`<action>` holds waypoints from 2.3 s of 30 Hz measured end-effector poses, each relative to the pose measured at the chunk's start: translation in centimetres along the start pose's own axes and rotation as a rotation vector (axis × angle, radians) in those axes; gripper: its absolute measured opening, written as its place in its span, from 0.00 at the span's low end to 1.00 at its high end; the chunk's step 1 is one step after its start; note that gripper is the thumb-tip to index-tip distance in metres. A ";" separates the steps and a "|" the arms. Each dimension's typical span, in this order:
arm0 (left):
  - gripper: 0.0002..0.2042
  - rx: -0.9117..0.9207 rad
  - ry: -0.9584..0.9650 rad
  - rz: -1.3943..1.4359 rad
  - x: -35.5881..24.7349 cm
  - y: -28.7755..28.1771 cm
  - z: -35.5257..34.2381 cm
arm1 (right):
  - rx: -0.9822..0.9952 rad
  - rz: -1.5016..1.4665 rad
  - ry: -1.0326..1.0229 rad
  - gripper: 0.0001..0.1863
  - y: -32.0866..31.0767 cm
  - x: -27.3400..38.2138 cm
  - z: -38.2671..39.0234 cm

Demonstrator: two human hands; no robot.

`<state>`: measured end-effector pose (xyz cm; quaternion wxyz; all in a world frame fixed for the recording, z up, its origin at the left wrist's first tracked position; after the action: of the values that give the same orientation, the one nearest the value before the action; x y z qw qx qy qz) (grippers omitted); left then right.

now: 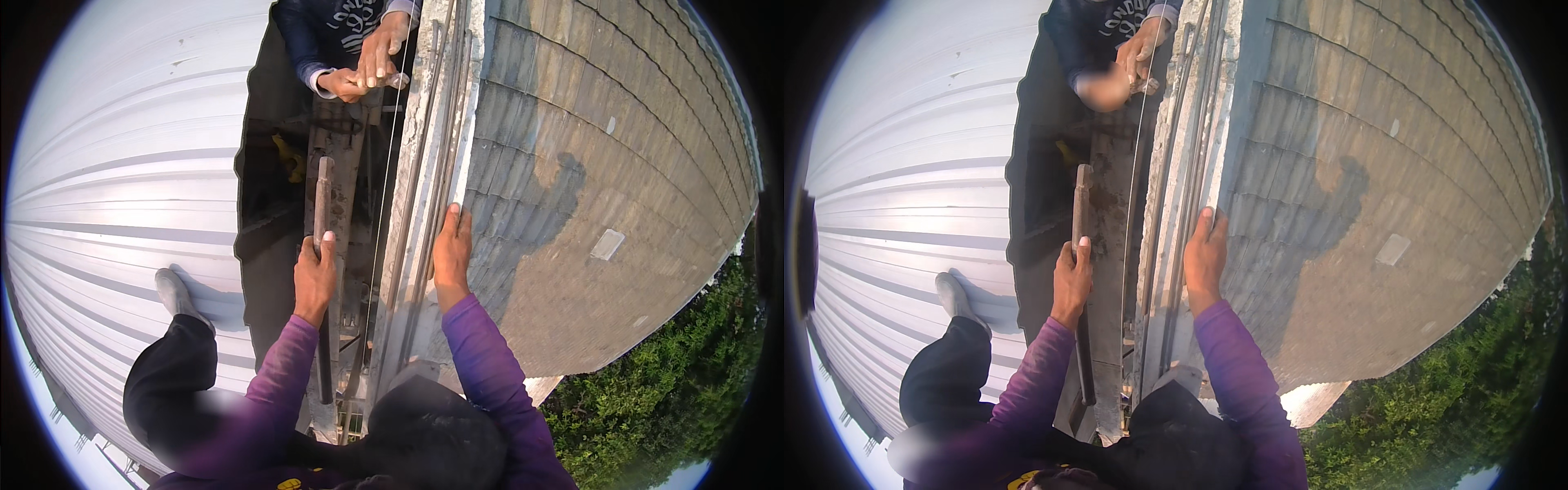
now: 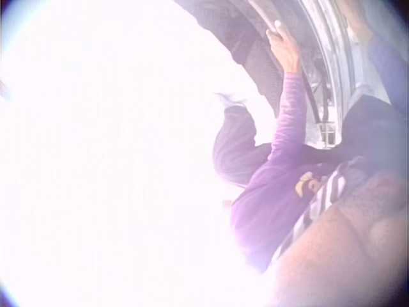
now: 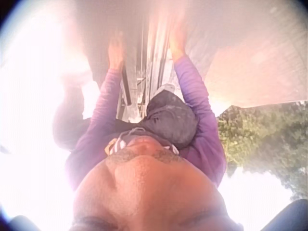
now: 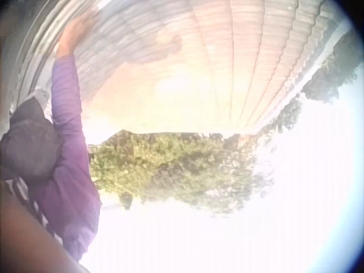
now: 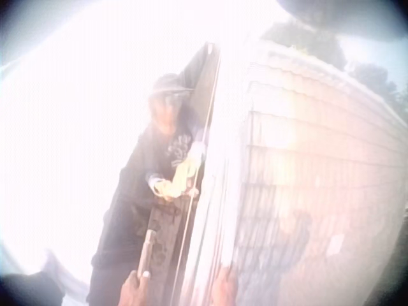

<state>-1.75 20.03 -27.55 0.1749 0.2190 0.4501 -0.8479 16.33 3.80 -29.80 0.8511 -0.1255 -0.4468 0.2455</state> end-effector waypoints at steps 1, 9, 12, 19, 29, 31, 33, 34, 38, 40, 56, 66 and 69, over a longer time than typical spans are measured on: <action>0.36 0.032 -0.022 -0.010 0.3 1.4 0.3 | -0.018 0.023 0.001 0.40 0.1 0.2 0.1; 0.34 0.161 0.203 -0.053 -7.2 7.9 -0.4 | -0.023 0.039 -0.040 0.39 -1.0 0.1 -0.5; 0.29 0.200 0.245 -0.092 -7.6 9.0 -1.1 | -0.166 0.074 -0.016 0.35 -0.5 0.4 -0.6; 0.26 0.233 0.128 0.180 -6.2 10.6 -0.2 | -0.186 0.000 0.002 0.32 -0.4 1.2 -0.7; 0.33 0.245 0.071 0.299 -4.7 11.2 -1.0 | -0.144 0.058 0.070 0.37 -0.5 1.5 -0.6; 0.33 0.222 0.122 0.298 -4.3 11.6 -1.2 | -0.166 0.064 0.040 0.37 -0.5 1.3 -0.5; 0.33 0.221 0.149 0.298 -4.0 11.7 -1.2 | -0.181 0.063 0.019 0.37 -0.5 1.1 -0.5; 0.33 0.233 0.148 0.299 -4.2 11.7 -1.2 | -0.187 0.060 0.014 0.37 -0.6 1.2 -0.5; 0.33 0.270 0.108 0.322 -4.3 11.6 -1.1 | -0.190 0.106 0.022 0.34 -0.7 1.1 -0.6; 0.33 0.269 0.109 0.337 -4.4 11.7 -1.0 | -0.211 0.111 0.037 0.33 -0.6 1.1 -0.5; 0.30 0.204 0.091 0.166 -3.4 11.8 -1.0 | -0.262 0.049 -0.018 0.32 -0.2 0.4 -0.5; 0.30 0.219 0.149 0.232 -4.6 11.7 -0.6 | -0.276 0.075 -0.030 0.31 -0.1 0.5 -0.7; 0.30 0.216 0.136 0.208 -4.3 11.6 -0.6 | -0.269 0.094 -0.029 0.30 -0.4 0.8 -0.7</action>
<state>7.69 14.76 -33.56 0.2063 0.3386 0.3422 -0.8519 17.42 3.90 -29.50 0.8077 -0.2555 -0.4814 0.2246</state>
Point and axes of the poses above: each hand's wrist, its own z-axis away from the middle knuckle, its own y-axis out of the palm, x = y × z, the point moved 1 cm from there along -z, towards the middle knuckle, and after that the axes turned 8 degrees about -x, right-handed, at the moved point
